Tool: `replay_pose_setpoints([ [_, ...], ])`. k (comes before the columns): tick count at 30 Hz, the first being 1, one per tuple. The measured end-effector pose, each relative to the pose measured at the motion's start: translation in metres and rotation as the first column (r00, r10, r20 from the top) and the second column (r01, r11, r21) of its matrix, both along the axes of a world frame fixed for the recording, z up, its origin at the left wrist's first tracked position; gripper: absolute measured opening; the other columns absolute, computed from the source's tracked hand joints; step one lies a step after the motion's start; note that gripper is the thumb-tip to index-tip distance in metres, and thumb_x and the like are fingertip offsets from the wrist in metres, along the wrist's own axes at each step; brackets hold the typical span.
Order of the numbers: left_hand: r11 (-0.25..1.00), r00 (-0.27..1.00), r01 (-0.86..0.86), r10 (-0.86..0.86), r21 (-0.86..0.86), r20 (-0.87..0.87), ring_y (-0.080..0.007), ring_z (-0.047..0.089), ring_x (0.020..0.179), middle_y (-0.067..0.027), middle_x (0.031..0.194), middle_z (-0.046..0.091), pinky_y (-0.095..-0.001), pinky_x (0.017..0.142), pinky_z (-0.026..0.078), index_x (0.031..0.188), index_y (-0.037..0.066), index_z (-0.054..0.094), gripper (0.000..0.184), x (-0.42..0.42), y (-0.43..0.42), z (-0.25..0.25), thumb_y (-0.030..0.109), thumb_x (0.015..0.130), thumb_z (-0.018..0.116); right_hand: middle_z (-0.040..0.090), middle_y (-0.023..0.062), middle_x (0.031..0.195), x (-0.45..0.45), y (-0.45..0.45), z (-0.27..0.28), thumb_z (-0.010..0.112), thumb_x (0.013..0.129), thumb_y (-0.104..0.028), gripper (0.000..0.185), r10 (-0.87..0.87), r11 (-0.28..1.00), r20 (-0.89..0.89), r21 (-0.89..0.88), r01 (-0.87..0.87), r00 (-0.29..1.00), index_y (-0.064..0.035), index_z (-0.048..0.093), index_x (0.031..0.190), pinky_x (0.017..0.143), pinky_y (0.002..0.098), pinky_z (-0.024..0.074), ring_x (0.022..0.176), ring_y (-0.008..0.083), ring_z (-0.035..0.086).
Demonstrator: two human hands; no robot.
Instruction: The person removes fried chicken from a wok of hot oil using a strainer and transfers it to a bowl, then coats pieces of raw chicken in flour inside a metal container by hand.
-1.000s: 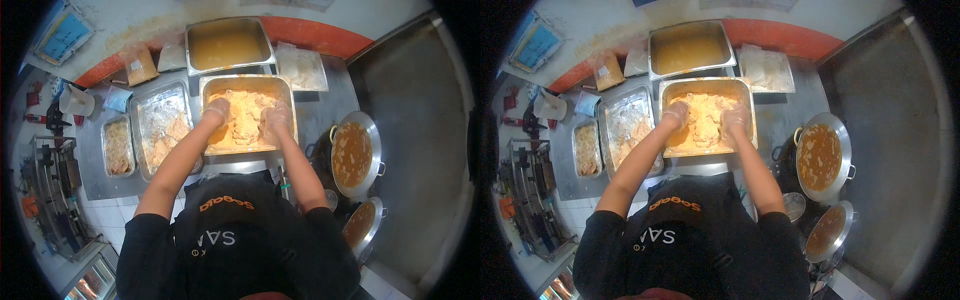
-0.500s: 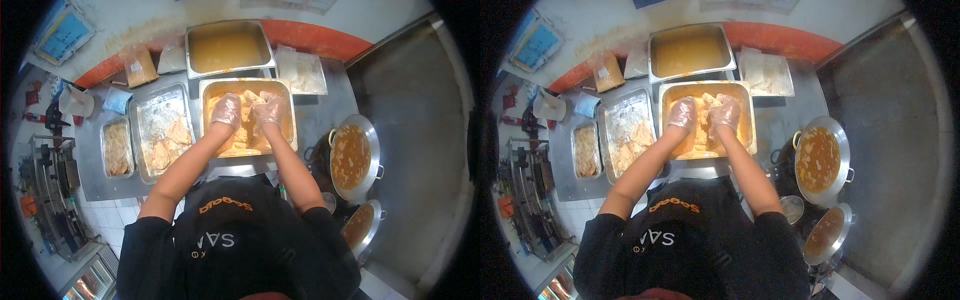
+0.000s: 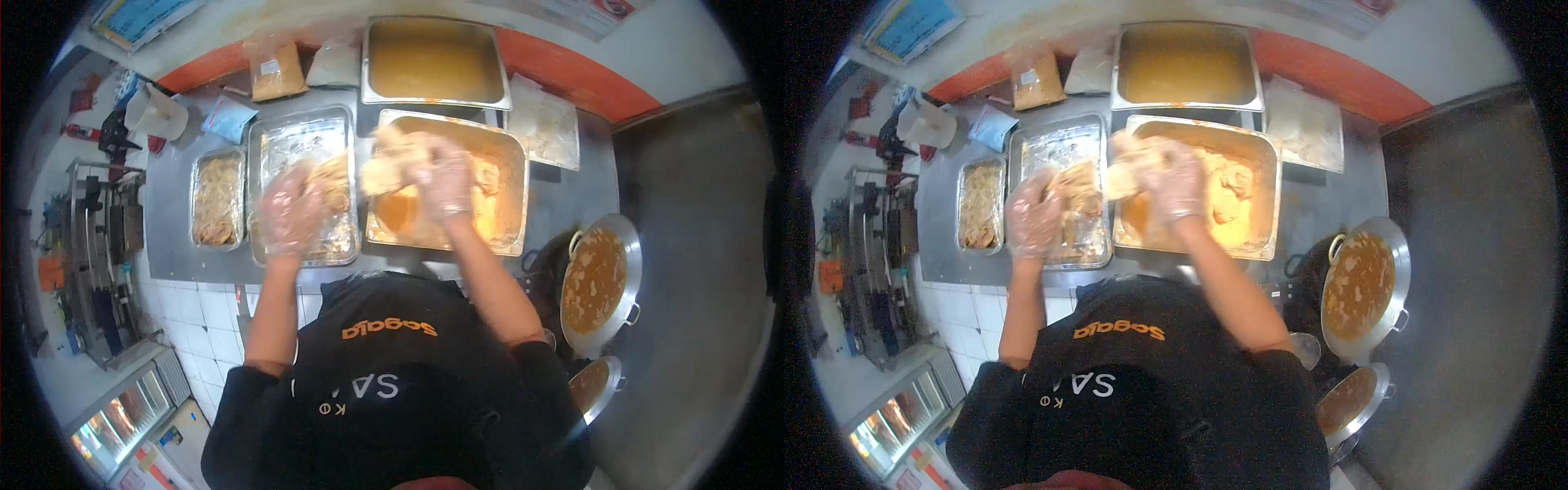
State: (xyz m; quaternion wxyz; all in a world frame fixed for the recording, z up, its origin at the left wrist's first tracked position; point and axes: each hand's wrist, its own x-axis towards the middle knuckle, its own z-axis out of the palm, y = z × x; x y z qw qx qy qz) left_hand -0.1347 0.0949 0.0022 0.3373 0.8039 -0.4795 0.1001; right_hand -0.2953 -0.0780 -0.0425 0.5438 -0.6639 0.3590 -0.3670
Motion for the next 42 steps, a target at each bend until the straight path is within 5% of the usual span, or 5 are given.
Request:
replay_pose_setpoints([
  [6, 0.73, 0.933, -0.305, 0.358, 0.612, 0.037, -0.0398, 0.065, 0.083, -0.0229, 0.087, 0.067, -0.0454, 0.076, 0.052, 0.1, 0.007, 0.07, 0.024, 0.028, 0.052, -0.08, 0.016, 0.079, 0.061, 0.066, 0.017, 0.09, 0.062, 0.076, -0.025, 0.065, 0.071, -0.013, 0.025, 0.136, 0.982, -0.374, -0.072, -0.174, 0.918, -0.0032, 0.068, 0.093, 0.082, 0.0363, 0.0515, 0.086, 0.0293, 0.065],
  [15, 0.962, 0.996, -0.083, 0.086, 0.259, -0.001, -0.0313, 0.061, 0.105, -0.0146, 0.119, 0.063, -0.0384, 0.097, 0.046, 0.115, 0.008, 0.065, 0.035, 0.001, 0.005, -0.06, 0.012, 0.082, 0.055, 0.069, 0.0138, 0.102, -0.039, -0.061, -0.075, 0.057, 0.085, -0.012, 0.025, -0.24, 0.958, -0.23, 0.103, 0.269, 0.943, -0.0111, 0.069, 0.108, 0.084, 0.0374, 0.0512, 0.093, 0.0286, 0.065],
  [17, 0.976, 0.991, 0.029, -0.057, 0.215, 0.124, -0.0279, 0.06, 0.106, -0.0118, 0.112, 0.065, -0.0379, 0.093, 0.048, 0.105, 0.007, 0.066, 0.028, -0.029, -0.039, -0.052, 0.009, 0.081, 0.052, 0.067, 0.0153, 0.11, -0.066, -0.12, -0.115, 0.055, 0.088, -0.014, 0.028, -0.11, 0.949, -0.849, -0.244, -0.199, 0.517, -0.0122, 0.067, 0.114, 0.087, 0.0404, 0.0509, 0.098, 0.0313, 0.065],
  [26, 0.629, 0.958, 0.278, -0.13, 0.726, -0.254, -0.0287, 0.063, 0.101, -0.017, 0.104, 0.069, -0.0396, 0.086, 0.05, 0.096, 0.004, 0.07, 0.026, -0.086, -0.19, -0.092, 0.019, 0.083, 0.053, 0.067, 0.0141, 0.111, -0.067, -0.134, -0.091, 0.074, 0.07, -0.023, 0.048, 0.156, 0.845, -0.983, 0.083, -0.529, 0.095, -0.0138, 0.065, 0.115, 0.09, 0.0402, 0.0496, 0.106, 0.0315, 0.063],
  [42, 0.83, 0.936, 0.331, -0.228, 0.449, -0.269, -0.0353, 0.062, 0.104, -0.0207, 0.11, 0.066, -0.042, 0.091, 0.049, 0.1, 0.002, 0.068, 0.037, -0.096, -0.214, -0.123, 0.031, 0.078, 0.061, 0.066, 0.0183, 0.113, -0.105, -0.088, -0.085, 0.066, 0.075, -0.007, 0.041, -0.026, 0.988, -0.581, -0.14, -0.068, 0.813, -0.007, 0.064, 0.115, 0.088, 0.037, 0.0505, 0.1, 0.031, 0.065],
])
